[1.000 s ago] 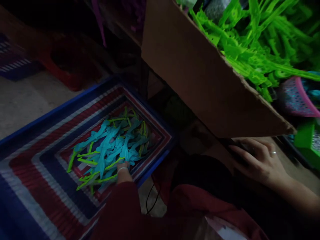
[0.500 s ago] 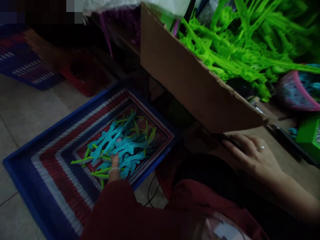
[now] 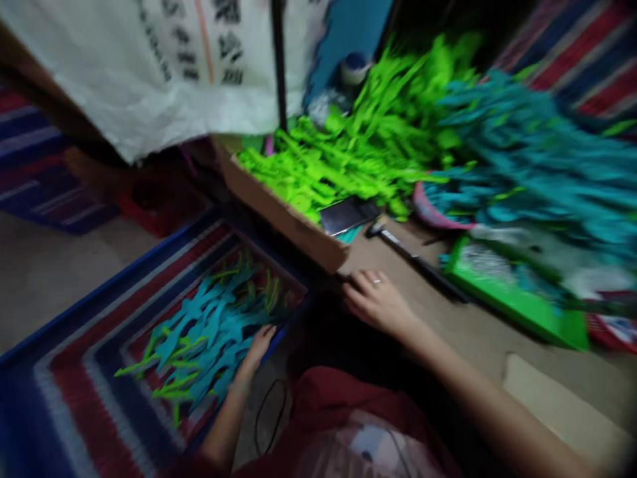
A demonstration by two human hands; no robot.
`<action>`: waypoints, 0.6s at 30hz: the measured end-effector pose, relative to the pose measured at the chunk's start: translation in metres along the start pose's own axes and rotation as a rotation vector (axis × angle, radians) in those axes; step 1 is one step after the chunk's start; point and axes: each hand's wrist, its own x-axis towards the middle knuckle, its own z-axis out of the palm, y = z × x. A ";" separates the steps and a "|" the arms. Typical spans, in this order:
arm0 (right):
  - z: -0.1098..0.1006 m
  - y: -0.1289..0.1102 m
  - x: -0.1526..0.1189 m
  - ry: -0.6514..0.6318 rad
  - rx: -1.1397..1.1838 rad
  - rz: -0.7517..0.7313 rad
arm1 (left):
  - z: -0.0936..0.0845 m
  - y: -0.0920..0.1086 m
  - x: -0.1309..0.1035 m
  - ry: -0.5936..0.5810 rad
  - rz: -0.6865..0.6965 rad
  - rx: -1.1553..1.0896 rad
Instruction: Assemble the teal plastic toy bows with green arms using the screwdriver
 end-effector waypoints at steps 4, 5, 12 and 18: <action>-0.018 0.000 -0.009 0.026 0.099 -0.033 | 0.012 0.090 -0.054 -0.131 0.234 -0.009; -0.027 0.000 -0.021 0.048 0.120 -0.035 | 0.013 0.109 -0.073 -0.206 0.311 -0.004; -0.069 -0.010 -0.186 0.271 0.165 0.446 | -0.005 0.303 -0.140 -0.327 0.833 0.013; -0.083 0.021 -0.253 0.416 -0.024 0.576 | 0.027 0.549 -0.068 -0.017 1.066 -0.032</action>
